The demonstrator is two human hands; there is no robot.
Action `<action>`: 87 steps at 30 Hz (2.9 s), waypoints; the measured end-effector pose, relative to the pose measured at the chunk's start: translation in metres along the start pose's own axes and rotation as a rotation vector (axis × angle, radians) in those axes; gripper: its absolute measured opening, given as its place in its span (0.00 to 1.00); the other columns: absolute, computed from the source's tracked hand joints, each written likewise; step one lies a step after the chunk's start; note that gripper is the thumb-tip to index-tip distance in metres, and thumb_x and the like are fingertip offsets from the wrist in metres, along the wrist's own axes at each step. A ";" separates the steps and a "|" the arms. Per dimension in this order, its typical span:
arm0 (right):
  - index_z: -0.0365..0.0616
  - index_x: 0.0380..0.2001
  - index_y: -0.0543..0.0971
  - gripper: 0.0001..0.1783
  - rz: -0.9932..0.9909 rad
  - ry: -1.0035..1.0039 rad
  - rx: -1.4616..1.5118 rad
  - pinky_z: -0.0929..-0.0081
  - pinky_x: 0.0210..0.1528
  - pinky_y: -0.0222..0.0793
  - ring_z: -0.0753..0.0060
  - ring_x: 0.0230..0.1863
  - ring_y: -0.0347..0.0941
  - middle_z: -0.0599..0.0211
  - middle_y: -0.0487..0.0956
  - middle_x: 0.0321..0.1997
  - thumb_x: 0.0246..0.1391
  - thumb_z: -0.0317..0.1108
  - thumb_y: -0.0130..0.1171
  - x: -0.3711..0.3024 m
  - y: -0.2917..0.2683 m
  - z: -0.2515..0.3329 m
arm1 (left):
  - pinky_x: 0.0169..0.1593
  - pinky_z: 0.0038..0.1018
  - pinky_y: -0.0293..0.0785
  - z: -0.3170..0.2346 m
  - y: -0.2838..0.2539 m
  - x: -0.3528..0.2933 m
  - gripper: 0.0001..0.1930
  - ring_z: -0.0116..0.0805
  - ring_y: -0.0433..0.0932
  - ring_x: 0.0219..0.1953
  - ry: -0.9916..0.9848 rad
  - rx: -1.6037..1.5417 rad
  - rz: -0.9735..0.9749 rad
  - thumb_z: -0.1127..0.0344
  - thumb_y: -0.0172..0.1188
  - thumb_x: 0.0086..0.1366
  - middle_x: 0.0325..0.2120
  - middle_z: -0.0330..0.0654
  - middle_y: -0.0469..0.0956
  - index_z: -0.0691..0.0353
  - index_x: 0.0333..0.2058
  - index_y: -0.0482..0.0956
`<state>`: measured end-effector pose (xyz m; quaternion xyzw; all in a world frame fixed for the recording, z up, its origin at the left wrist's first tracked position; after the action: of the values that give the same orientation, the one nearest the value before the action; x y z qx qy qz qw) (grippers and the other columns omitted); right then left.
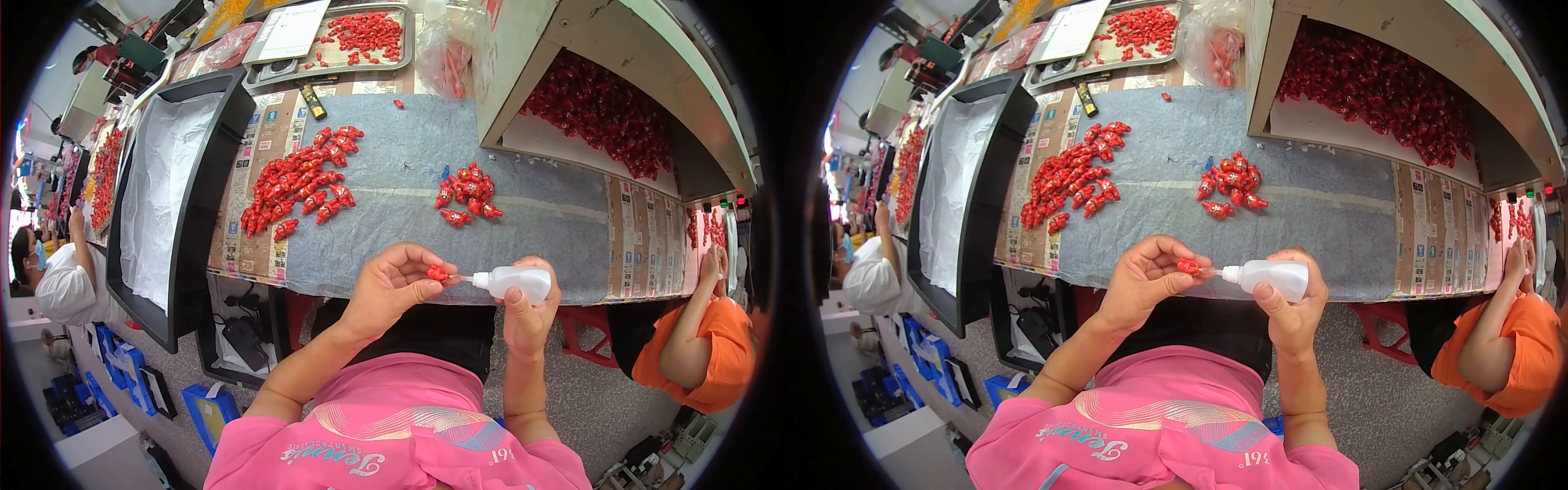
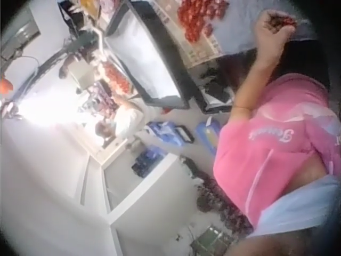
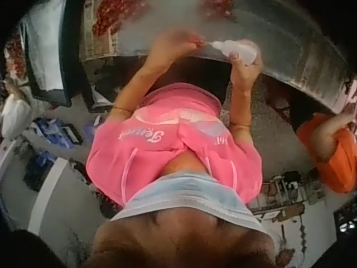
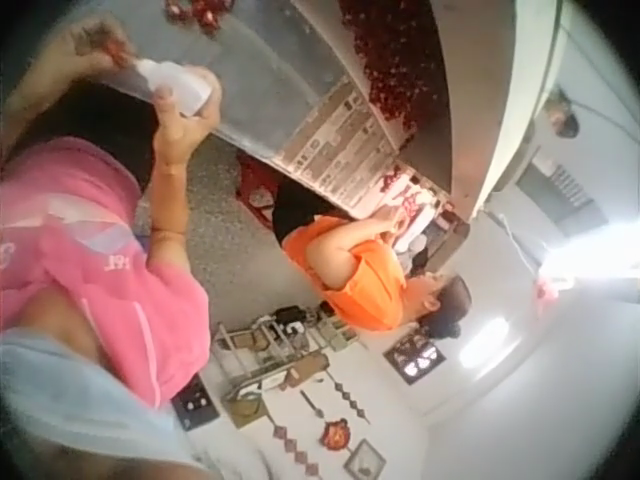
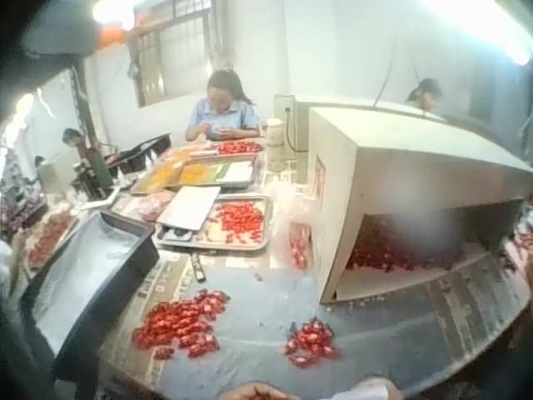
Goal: The person applies glue from a bottle to small red toy components and assembles them by hand at a workbench.
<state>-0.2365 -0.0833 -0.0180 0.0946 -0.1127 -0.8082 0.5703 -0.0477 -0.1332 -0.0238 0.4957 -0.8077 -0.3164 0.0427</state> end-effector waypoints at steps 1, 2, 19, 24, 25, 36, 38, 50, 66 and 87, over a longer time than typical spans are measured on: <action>0.39 0.37 0.73 0.24 0.005 0.004 -0.002 0.80 0.39 0.65 0.77 0.36 0.69 0.68 0.72 0.36 0.41 0.42 0.72 0.000 0.000 0.000 | 0.51 0.31 0.75 0.000 0.000 0.000 0.11 0.39 0.78 0.45 -0.009 0.005 -0.004 0.79 0.59 0.58 0.40 0.50 0.77 0.64 0.38 0.71; 0.39 0.37 0.73 0.24 0.005 0.004 -0.001 0.80 0.39 0.65 0.77 0.36 0.69 0.68 0.72 0.36 0.41 0.42 0.72 0.000 0.000 0.000 | 0.51 0.31 0.75 0.000 0.000 0.000 0.11 0.40 0.78 0.45 -0.018 0.010 -0.008 0.79 0.59 0.58 0.40 0.50 0.78 0.64 0.38 0.71; 0.39 0.37 0.73 0.24 -0.027 0.022 0.057 0.79 0.39 0.66 0.77 0.36 0.70 0.68 0.72 0.36 0.42 0.41 0.71 0.000 0.000 -0.004 | 0.51 0.32 0.75 0.001 0.001 0.001 0.11 0.40 0.78 0.45 -0.039 0.021 0.008 0.79 0.59 0.58 0.40 0.51 0.78 0.65 0.39 0.71; 0.39 0.38 0.72 0.24 -0.032 0.018 0.048 0.79 0.39 0.66 0.77 0.36 0.70 0.68 0.72 0.36 0.42 0.41 0.71 0.000 -0.001 -0.005 | 0.52 0.32 0.74 0.000 0.001 0.000 0.11 0.40 0.78 0.45 -0.040 0.026 0.003 0.79 0.59 0.58 0.40 0.52 0.78 0.66 0.39 0.71; 0.39 0.38 0.72 0.25 -0.031 0.014 0.036 0.79 0.39 0.66 0.77 0.36 0.70 0.68 0.72 0.36 0.42 0.41 0.71 -0.001 -0.001 -0.004 | 0.52 0.32 0.74 0.001 0.001 0.000 0.11 0.40 0.78 0.45 -0.043 0.019 -0.003 0.80 0.59 0.58 0.40 0.52 0.78 0.66 0.39 0.71; 0.38 0.39 0.72 0.23 -0.082 -0.009 -0.011 0.80 0.40 0.68 0.78 0.37 0.71 0.67 0.73 0.38 0.42 0.36 0.71 0.002 -0.004 -0.005 | 0.49 0.31 0.76 -0.001 -0.001 -0.002 0.13 0.39 0.79 0.43 -0.040 0.018 -0.039 0.82 0.61 0.55 0.39 0.49 0.78 0.64 0.37 0.71; 0.37 0.40 0.72 0.23 -0.073 -0.014 -0.096 0.80 0.41 0.68 0.77 0.38 0.71 0.67 0.74 0.39 0.43 0.34 0.71 0.005 -0.004 -0.005 | 0.47 0.29 0.76 -0.002 -0.006 -0.006 0.13 0.37 0.79 0.41 -0.014 0.013 -0.078 0.82 0.62 0.53 0.38 0.48 0.78 0.64 0.36 0.71; 0.39 0.43 0.76 0.20 0.205 -0.091 -0.436 0.74 0.51 0.67 0.71 0.48 0.74 0.62 0.79 0.44 0.43 0.24 0.63 0.028 0.042 0.010 | 0.46 0.27 0.75 -0.014 -0.013 -0.019 0.13 0.32 0.78 0.40 0.096 0.055 -0.097 0.81 0.62 0.55 0.38 0.46 0.77 0.65 0.38 0.72; 0.41 0.36 0.80 0.12 0.148 -0.719 -1.188 0.61 0.44 0.69 0.48 0.41 0.72 0.53 0.77 0.40 0.45 0.27 0.58 0.235 0.005 0.018 | 0.48 0.27 0.75 -0.008 -0.003 -0.028 0.12 0.31 0.78 0.39 0.049 0.004 -0.053 0.80 0.62 0.56 0.38 0.45 0.77 0.64 0.38 0.72; 0.35 0.31 0.79 0.07 0.221 0.118 -0.044 0.79 0.40 0.73 0.74 0.36 0.76 0.63 0.77 0.34 0.46 0.20 0.64 -0.025 0.047 -0.001 | 0.46 0.27 0.76 -0.001 0.006 -0.022 0.13 0.33 0.78 0.40 0.153 0.051 0.048 0.84 0.62 0.53 0.38 0.46 0.75 0.64 0.35 0.71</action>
<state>-0.1855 -0.0755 -0.0050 0.1164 -0.0710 -0.7356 0.6636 -0.0407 -0.1131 -0.0144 0.5000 -0.8214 -0.2559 0.0994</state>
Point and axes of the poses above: each hand's wrist, its own x-axis towards the middle knuckle, its own y-axis out of the palm, z = x × y, the point moved 6 cm from there along x, towards the middle knuckle
